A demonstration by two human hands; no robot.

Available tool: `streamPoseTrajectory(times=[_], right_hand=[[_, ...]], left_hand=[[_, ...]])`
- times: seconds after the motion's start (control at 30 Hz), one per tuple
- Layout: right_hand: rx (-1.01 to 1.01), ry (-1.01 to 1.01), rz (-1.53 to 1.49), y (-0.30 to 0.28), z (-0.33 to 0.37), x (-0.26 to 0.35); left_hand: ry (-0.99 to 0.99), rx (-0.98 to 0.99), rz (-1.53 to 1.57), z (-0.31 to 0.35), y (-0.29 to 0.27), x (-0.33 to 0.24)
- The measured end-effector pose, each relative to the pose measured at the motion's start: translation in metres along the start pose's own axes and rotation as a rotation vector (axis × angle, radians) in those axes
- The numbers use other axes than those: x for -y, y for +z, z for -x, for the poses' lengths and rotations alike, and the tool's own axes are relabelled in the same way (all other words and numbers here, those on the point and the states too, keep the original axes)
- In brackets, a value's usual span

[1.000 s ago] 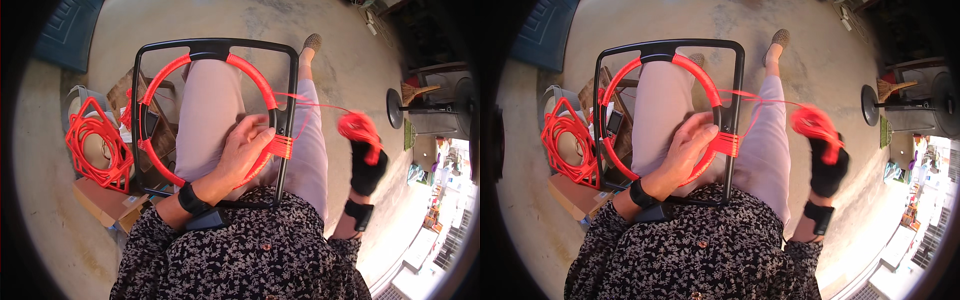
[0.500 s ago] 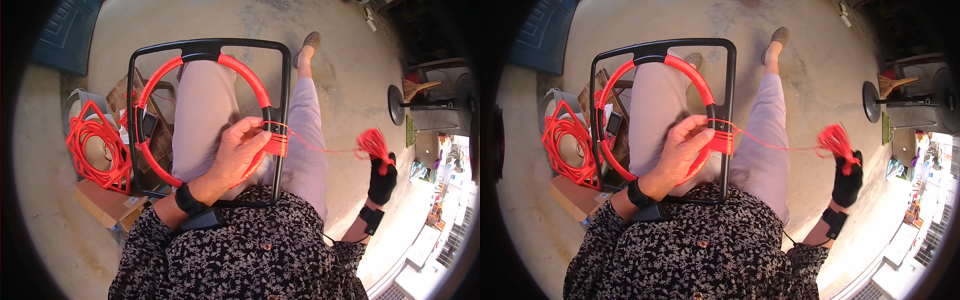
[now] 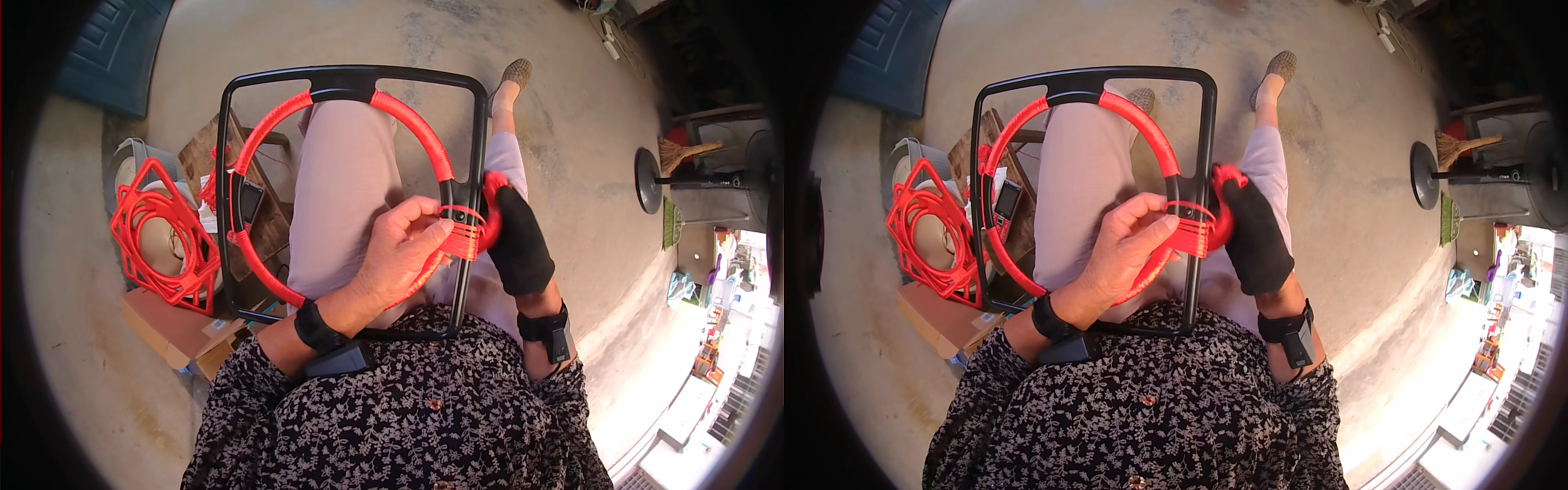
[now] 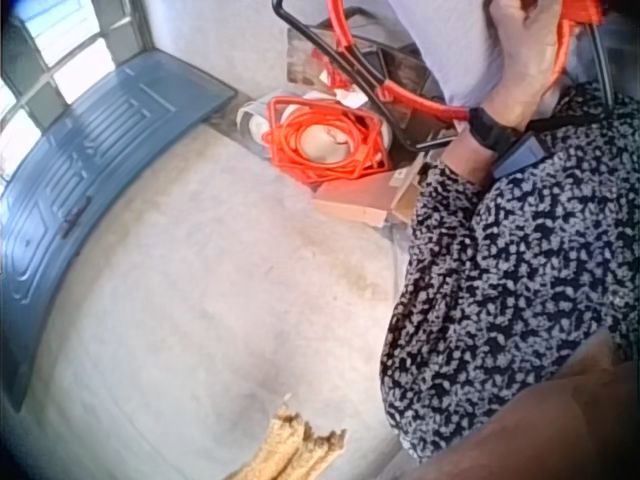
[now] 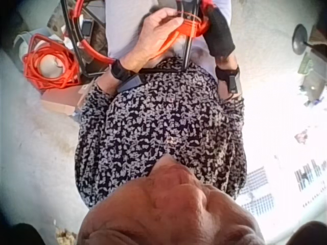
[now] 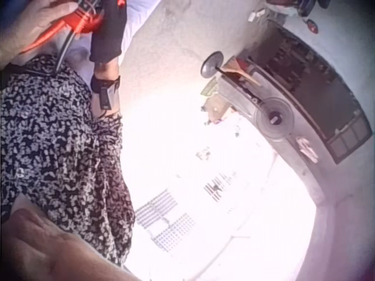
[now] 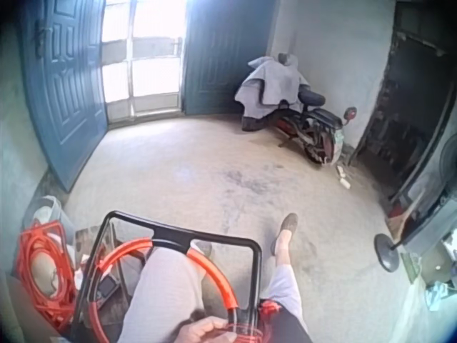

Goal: The recorder is winding a red cord around the circular part of a black plastic frame, likely a furniture component.

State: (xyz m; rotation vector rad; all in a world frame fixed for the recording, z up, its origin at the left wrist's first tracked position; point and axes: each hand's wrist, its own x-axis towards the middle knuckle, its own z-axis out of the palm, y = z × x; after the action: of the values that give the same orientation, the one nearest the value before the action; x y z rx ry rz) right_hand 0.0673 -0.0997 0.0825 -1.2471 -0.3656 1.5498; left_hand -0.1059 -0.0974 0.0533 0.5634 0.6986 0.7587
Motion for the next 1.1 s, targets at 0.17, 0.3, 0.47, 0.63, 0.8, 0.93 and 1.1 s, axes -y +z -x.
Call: streamPoseTrajectory(times=[0.17, 0.3, 0.47, 0.63, 0.8, 0.93, 1.1], right_hand=[[0.183, 0.232, 0.712, -0.025, 0.023, 0.02], [0.059, 0.011, 0.555, -0.026, 0.032, 0.027], [0.111, -0.094, 0.515, 0.011, 0.038, 0.021], [0.071, -0.067, 0.556, 0.004, 0.045, 0.026], [-0.158, -0.218, 0.399, -0.052, 0.041, 0.033], [-0.367, -0.307, 0.805, -0.087, 0.051, 0.04], [-0.095, 0.051, 0.949, -0.087, 0.065, 0.04]], left_hand=[[0.002, -0.047, -0.009, 0.001, 0.001, 0.001], [-0.006, -0.049, -0.057, 0.001, -0.001, 0.001], [-0.027, -0.06, -0.085, 0.001, 0.0, 0.001], [-0.05, -0.064, -0.079, 0.0, 0.001, -0.001], [-0.098, -0.035, 0.046, -0.002, -0.001, -0.003], [-0.109, -0.061, 0.085, -0.003, -0.001, -0.001], [-0.113, -0.112, 0.096, -0.004, -0.004, 0.001]])
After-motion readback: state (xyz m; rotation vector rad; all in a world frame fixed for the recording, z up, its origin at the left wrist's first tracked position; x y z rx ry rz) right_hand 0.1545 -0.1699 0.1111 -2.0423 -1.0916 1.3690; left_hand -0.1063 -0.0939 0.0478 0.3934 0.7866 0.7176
